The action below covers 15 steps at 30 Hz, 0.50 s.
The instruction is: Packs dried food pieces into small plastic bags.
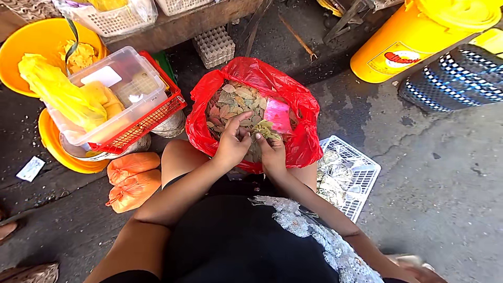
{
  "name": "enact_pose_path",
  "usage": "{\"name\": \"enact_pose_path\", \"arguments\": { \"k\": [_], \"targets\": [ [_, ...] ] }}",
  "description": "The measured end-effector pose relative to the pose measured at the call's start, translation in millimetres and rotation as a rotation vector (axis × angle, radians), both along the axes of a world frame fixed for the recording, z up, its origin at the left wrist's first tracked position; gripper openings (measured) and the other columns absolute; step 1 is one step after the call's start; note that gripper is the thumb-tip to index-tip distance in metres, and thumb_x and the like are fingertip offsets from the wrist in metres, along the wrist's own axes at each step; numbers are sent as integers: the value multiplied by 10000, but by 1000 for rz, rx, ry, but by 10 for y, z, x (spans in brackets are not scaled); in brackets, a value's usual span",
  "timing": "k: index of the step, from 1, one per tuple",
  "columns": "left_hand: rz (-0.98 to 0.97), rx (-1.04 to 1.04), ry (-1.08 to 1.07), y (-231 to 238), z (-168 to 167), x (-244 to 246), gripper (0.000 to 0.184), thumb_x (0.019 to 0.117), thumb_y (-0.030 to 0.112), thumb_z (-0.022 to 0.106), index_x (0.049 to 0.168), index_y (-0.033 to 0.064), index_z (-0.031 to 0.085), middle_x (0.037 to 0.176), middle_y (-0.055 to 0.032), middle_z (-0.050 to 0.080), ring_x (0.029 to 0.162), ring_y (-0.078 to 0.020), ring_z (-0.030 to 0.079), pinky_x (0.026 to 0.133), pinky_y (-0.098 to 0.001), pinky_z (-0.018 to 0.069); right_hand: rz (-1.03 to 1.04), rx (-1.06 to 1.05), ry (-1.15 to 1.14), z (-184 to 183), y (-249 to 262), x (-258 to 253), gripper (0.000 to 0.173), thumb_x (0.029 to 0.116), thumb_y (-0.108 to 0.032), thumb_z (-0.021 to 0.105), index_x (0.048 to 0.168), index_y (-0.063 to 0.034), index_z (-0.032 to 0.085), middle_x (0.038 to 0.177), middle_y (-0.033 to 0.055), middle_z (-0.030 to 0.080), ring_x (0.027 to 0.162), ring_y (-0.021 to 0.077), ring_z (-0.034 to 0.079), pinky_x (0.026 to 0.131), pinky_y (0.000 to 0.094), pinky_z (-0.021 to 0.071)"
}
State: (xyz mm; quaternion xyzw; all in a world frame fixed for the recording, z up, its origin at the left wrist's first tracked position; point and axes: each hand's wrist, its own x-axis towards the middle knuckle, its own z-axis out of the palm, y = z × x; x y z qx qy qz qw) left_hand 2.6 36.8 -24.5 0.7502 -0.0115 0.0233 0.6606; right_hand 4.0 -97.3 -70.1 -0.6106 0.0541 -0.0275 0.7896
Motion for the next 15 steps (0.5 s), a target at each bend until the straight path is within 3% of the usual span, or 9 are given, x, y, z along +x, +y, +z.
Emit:
{"name": "enact_pose_path", "arguments": {
  "k": [5, 8, 12, 15],
  "targets": [
    [-18, 115, -33, -134, -179, -80, 575, 895, -45, 606, 1438, 141, 565, 1359, -94, 541, 798, -81, 595, 670, -238, 544, -129, 218, 221, 265, 58, 186, 163, 1001, -110, 654, 1154, -58, 639, 999, 67, 704, 903, 158, 695, 818, 366, 600],
    [67, 68, -105, -158, -190, -79, 572, 883, -53, 605, 1427, 118, 569, 1399, -100, 516, 792, -72, 583, 656, -225, 528, -89, 175, 114, 165, 160, 114, 178, 1000, -87, 641, 1175, -54, 639, 997, 52, 709, 909, 142, 697, 819, 347, 600],
    [119, -22, -215, -44, -129, -32, 588, 852, -103, 613, 1406, 88, 564, 1423, -91, 513, 765, -55, 572, 642, -205, 514, 76, 60, -36, -32, 173, -28, 177, 940, 61, 625, 1084, -43, 636, 933, 3, 727, 877, 78, 703, 836, 291, 602],
    [136, -47, -199, 50, -101, -30, 579, 852, -126, 589, 1400, 58, 557, 1371, -102, 531, 746, -47, 573, 645, -193, 520, 166, -38, -99, -93, 86, -50, 177, 892, 52, 685, 1048, -31, 667, 1066, 27, 719, 984, 93, 697, 881, 298, 602]
  ]
}}
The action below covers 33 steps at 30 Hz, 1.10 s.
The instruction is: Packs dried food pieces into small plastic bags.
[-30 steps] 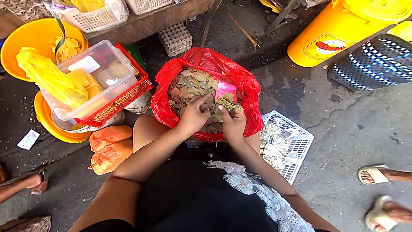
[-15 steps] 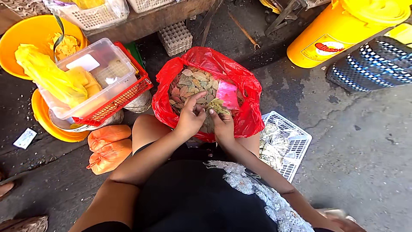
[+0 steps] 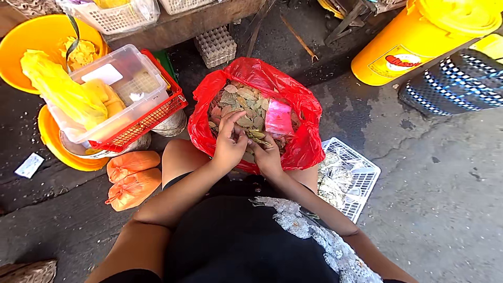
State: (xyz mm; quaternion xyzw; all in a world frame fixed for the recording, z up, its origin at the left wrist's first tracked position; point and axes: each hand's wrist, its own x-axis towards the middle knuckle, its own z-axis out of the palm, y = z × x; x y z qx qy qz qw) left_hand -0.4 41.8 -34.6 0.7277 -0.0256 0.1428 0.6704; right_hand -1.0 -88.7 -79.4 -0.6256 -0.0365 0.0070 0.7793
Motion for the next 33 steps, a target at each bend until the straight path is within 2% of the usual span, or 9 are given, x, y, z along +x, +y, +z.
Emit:
{"name": "enact_pose_path", "arguments": {
  "k": [3, 5, 8, 13, 16, 20, 24, 28, 33],
  "targets": [
    [-2, 9, 28, 67, 20, 10, 558, 877, -109, 573, 1407, 65, 553, 1347, -93, 543, 733, -39, 572, 643, -191, 521, 117, -100, -28, -69, -101, -19, 144, 917, -29, 675, 1055, 8, 671, 1383, 129, 553, 1224, 152, 595, 991, 313, 557],
    [-39, 5, 26, 78, 12, 18, 568, 860, -120, 566, 1397, 65, 561, 1346, -89, 544, 721, -42, 565, 632, -193, 517, 182, -111, 17, -43, -144, -17, 277, 943, -27, 666, 1202, 67, 638, 1305, 147, 614, 1133, 150, 662, 967, 330, 591],
    [-130, 29, -30, 77, -9, 11, 536, 818, -130, 578, 1325, 41, 622, 1361, -89, 567, 744, -29, 564, 633, -178, 504, 218, -261, 4, 37, -199, 44, 143, 947, 4, 633, 1084, 40, 646, 1064, 94, 681, 943, 107, 708, 867, 309, 626],
    [-215, 136, -49, 80, -7, -16, 492, 836, -110, 589, 1300, 41, 647, 1354, -93, 574, 774, -13, 566, 645, -157, 500, 31, -639, -340, 28, -304, 127, 157, 846, 25, 686, 990, -17, 735, 1188, 148, 685, 1153, 210, 652, 976, 361, 553],
    [-234, 190, -77, 70, -33, -18, 490, 839, -98, 583, 1306, 35, 647, 1346, -112, 583, 824, -34, 582, 679, -172, 508, 140, -703, -421, 50, -300, 126, 126, 854, 10, 682, 973, 8, 721, 1273, 199, 641, 1205, 253, 633, 998, 389, 550],
    [-228, 229, -118, 86, -37, -33, 371, 849, -97, 586, 1188, 7, 696, 1351, -140, 589, 990, -87, 630, 791, -217, 553, 76, -778, -430, 48, -295, 128, 184, 824, 58, 664, 1000, 22, 703, 1046, 174, 729, 988, 269, 722, 877, 437, 594],
    [-164, 354, -18, 130, -9, -71, 213, 856, -61, 596, 1014, 24, 710, 1263, -130, 617, 1019, -109, 635, 822, -235, 557, -76, -773, -489, 141, -329, 173, 190, 819, 86, 648, 994, 25, 692, 1058, 162, 727, 1010, 236, 718, 878, 379, 595],
    [-176, 492, 241, 151, 154, -19, 249, 943, 123, 665, 1178, 47, 631, 1152, -125, 604, 879, -146, 622, 770, -306, 548, -79, -749, -568, 155, -315, 173, 127, 868, 64, 641, 978, 19, 687, 1069, 157, 729, 1048, 234, 713, 919, 360, 585],
    [-219, 628, 401, 133, 211, 75, 322, 923, 19, 665, 1237, 38, 596, 1167, -157, 619, 956, -244, 648, 852, -414, 559, -93, -785, -537, 97, -298, 151, 88, 877, 0, 711, 963, -4, 695, 1045, 135, 725, 1006, 226, 708, 885, 354, 589]
  ]
}}
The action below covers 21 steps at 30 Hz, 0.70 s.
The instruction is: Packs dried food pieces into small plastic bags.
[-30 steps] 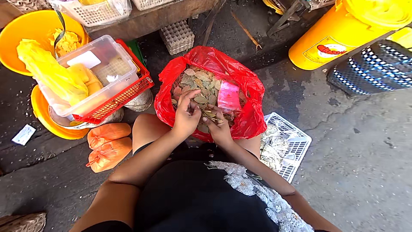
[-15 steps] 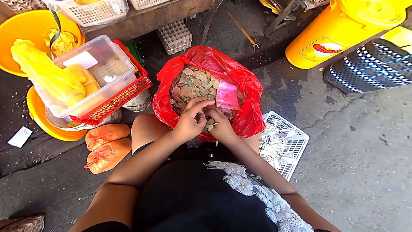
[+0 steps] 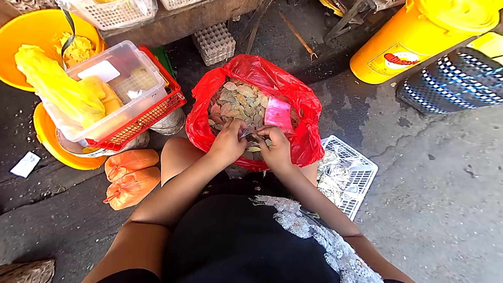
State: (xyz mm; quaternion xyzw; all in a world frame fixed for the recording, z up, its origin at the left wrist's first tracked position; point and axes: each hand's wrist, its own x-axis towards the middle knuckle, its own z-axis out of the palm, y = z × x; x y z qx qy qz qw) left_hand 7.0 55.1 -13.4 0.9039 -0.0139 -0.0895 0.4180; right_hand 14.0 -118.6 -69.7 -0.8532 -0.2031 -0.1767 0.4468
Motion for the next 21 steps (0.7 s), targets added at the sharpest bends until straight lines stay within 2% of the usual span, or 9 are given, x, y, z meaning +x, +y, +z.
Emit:
{"name": "enact_pose_path", "arguments": {
  "k": [3, 7, 9, 11, 14, 16, 18, 19, 21],
  "targets": [
    [2, -104, -91, 7, 1, -28, 260, 906, -44, 654, 1147, 53, 674, 1181, -136, 627, 1012, -205, 646, 870, -362, 559, -94, -146, 57, 48, -16, -1, 135, 848, -83, 769, 913, 5, 691, 926, 171, 685, 842, 312, 688, 731, 468, 575],
    [-72, -261, -162, 0, 20, -49, 141, 894, -39, 670, 895, 74, 754, 1182, -80, 640, 1030, -98, 625, 859, -242, 544, -76, -243, 99, 147, -23, 13, 95, 840, -26, 731, 922, 10, 699, 872, 170, 656, 747, 310, 670, 652, 463, 572],
    [-39, -172, -209, -12, -9, -50, 129, 908, -26, 665, 917, 61, 760, 1184, -100, 660, 1033, -137, 649, 884, -286, 556, 1, -198, 89, 202, -20, 17, 112, 891, -56, 714, 996, -28, 740, 938, 142, 679, 789, 250, 678, 697, 396, 588],
    [14, -100, -244, -7, -57, -48, 153, 931, -16, 651, 1019, 43, 761, 1194, -128, 674, 1051, -191, 671, 916, -343, 564, 70, -143, 115, 265, -38, 0, 156, 949, -92, 683, 1080, -53, 760, 1027, 130, 707, 864, 211, 696, 756, 360, 597],
    [54, -110, -245, 24, -43, -69, 264, 953, -5, 624, 1186, 42, 738, 1199, -145, 672, 1023, -191, 672, 892, -330, 565, 130, -43, 89, 306, -90, -71, 199, 991, -98, 612, 1112, -40, 759, 1106, 116, 731, 985, 150, 714, 847, 296, 602],
    [65, -157, -297, 39, -52, -85, 262, 954, -5, 617, 1175, 46, 749, 1169, -135, 681, 994, -159, 671, 865, -293, 565, 205, -61, 93, 321, -101, -121, 241, 1019, -143, 590, 1172, -21, 732, 1150, 130, 727, 1002, 165, 720, 864, 315, 608],
    [49, -217, -360, 30, -69, -97, 240, 948, -22, 608, 1109, 56, 768, 1148, -114, 677, 989, -115, 662, 849, -244, 562, 257, -236, 129, 315, -78, -129, 302, 1024, -186, 603, 1265, -27, 692, 1246, 161, 699, 1028, 259, 728, 850, 415, 615],
    [20, -223, -384, 24, -67, -108, 239, 928, -42, 600, 1048, 61, 779, 1156, -109, 666, 1016, -116, 649, 863, -244, 556, 252, -318, 128, 292, -63, -120, 278, 1019, -157, 594, 1235, -18, 701, 1228, 180, 702, 1007, 308, 736, 817, 467, 618],
    [-54, -79, -409, 27, -30, -119, 201, 882, -56, 625, 898, 63, 787, 1193, -122, 676, 1065, -188, 665, 898, -338, 570, 211, -409, 41, 256, -57, -93, 182, 992, -74, 579, 1026, -5, 744, 1071, 185, 733, 890, 339, 747, 711, 493, 618]
  ]
}}
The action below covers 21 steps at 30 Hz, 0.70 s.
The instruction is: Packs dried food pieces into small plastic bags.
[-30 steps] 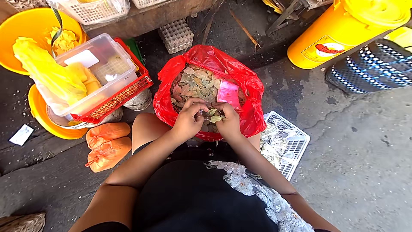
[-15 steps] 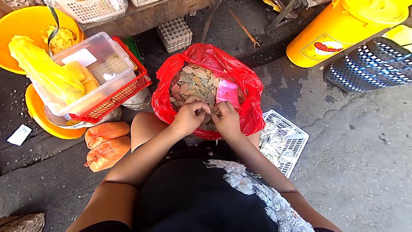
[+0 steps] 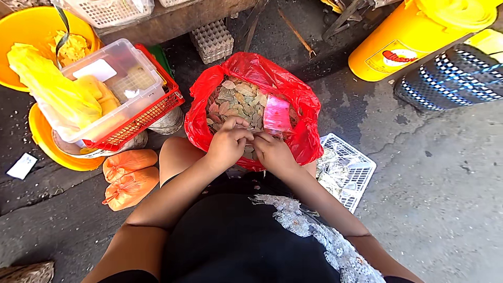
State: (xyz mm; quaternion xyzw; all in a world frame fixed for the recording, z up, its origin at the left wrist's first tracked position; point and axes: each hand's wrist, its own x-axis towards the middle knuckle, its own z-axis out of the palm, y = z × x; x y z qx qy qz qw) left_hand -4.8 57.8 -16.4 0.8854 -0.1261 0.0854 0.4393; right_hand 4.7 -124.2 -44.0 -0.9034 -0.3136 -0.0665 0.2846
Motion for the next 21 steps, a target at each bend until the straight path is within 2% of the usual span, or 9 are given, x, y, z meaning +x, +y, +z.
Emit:
{"name": "enact_pose_path", "arguments": {
  "k": [2, 4, 6, 8, 11, 13, 15, 18, 21],
  "targets": [
    [-12, 280, 111, 14, 78, -3, 180, 923, -11, 632, 977, 43, 795, 1295, -161, 660, 1089, -305, 692, 888, -485, 580, 56, -73, -60, 72, -11, -26, 150, 976, -78, 605, 935, -20, 738, 992, 165, 735, 867, 331, 740, 705, 475, 615],
    [-15, 432, 251, 15, 131, 5, 250, 974, 32, 570, 1118, 55, 773, 1410, -167, 597, 1088, -346, 692, 874, -533, 578, 227, -196, 59, 224, -5, -108, 180, 988, -163, 626, 964, -10, 718, 998, 178, 721, 896, 355, 729, 748, 512, 604],
    [-40, 390, 309, 52, 222, 18, 280, 992, 48, 549, 1163, 68, 770, 1437, -148, 582, 1154, -327, 664, 937, -521, 558, 334, -202, 114, 339, 4, -115, 266, 1002, -261, 624, 960, -13, 709, 983, 172, 714, 879, 343, 729, 725, 516, 600],
    [-52, 242, 257, 170, 327, 51, 257, 962, 12, 586, 1110, 65, 789, 1387, -148, 620, 1202, -308, 640, 983, -511, 535, 278, -46, 70, 408, -68, -2, 297, 1035, -288, 577, 986, -47, 744, 997, 123, 739, 904, 275, 736, 762, 474, 609],
    [30, 49, 181, 430, 520, 131, 332, 946, 1, 570, 1186, 110, 771, 1393, -96, 628, 1220, -188, 626, 978, -390, 536, 129, 256, 34, 452, -189, 313, 289, 1035, -194, 563, 1220, -17, 697, 1155, 141, 694, 938, 179, 689, 808, 344, 596],
    [119, -31, 60, 563, 620, 132, 363, 943, -7, 543, 1215, 109, 753, 1374, -64, 641, 1132, -84, 647, 893, -245, 549, -6, 363, 95, 380, -156, 478, 298, 1045, -165, 533, 1252, 9, 657, 1153, 151, 674, 879, 145, 669, 761, 299, 587],
    [184, -68, -38, 628, 612, 196, 368, 937, -21, 528, 1222, 69, 742, 1351, -80, 657, 1119, -62, 645, 885, -196, 532, -69, 222, 320, 313, -21, 552, 322, 1060, -187, 528, 1303, 0, 627, 1187, 173, 674, 924, 229, 695, 810, 405, 597],
    [244, -42, 32, 637, 514, 239, 345, 967, 1, 542, 1269, 30, 707, 1389, -131, 631, 1233, -150, 620, 991, -303, 519, -3, -67, 676, 160, 381, 579, 355, 1066, -223, 557, 1345, -12, 618, 1202, 195, 695, 1060, 334, 700, 954, 548, 555],
    [282, -118, -59, 648, 513, 103, 331, 984, 39, 569, 1293, 23, 686, 1402, -134, 611, 1126, -103, 652, 896, -239, 553, 22, -284, 720, 4, 779, 616, 393, 1020, -330, 639, 1300, -57, 678, 1261, 208, 674, 1154, 403, 654, 979, 636, 505]
  ]
}}
